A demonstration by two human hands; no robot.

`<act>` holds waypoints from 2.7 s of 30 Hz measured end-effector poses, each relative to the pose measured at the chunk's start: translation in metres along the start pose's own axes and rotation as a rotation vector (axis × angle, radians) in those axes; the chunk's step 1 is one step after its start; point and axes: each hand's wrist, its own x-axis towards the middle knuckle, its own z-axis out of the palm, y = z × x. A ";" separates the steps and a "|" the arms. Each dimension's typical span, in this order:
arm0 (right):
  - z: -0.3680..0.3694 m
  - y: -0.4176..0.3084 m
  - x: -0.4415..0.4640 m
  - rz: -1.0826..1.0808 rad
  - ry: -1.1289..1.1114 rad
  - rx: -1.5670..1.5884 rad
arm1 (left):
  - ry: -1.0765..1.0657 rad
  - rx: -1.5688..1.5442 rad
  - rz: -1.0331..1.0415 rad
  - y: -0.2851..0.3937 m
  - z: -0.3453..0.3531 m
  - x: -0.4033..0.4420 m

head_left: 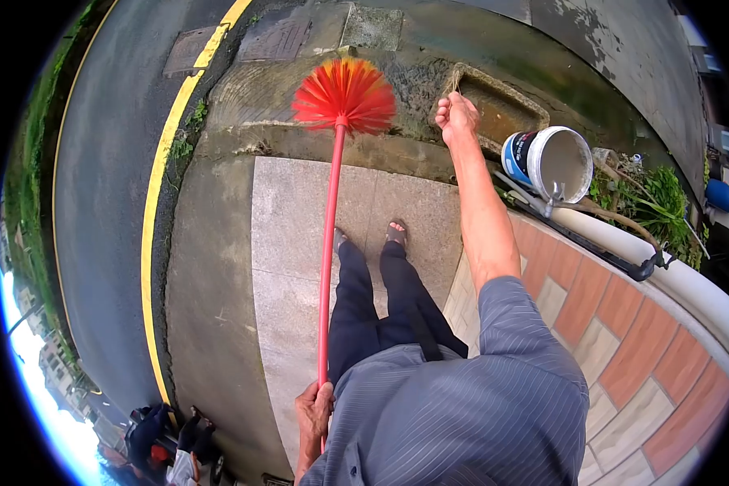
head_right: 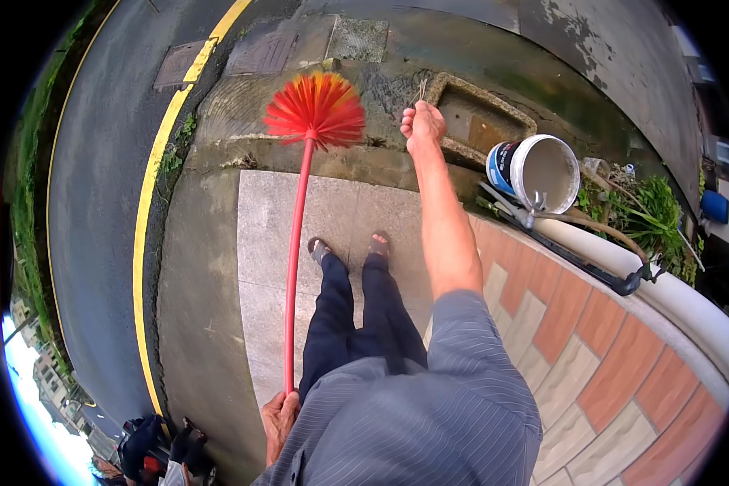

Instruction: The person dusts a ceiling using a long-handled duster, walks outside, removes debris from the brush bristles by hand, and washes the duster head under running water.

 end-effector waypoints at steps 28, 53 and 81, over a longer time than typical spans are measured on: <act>0.081 0.095 -0.019 0.223 -0.012 -0.082 | -0.070 -0.086 -0.065 0.020 0.013 -0.002; 0.119 0.155 -0.029 0.195 -0.058 -0.148 | -0.095 -0.146 -0.080 0.033 0.005 0.003; 0.089 0.118 0.007 0.008 0.145 -0.203 | -0.280 -0.476 -0.146 -0.001 -0.006 0.018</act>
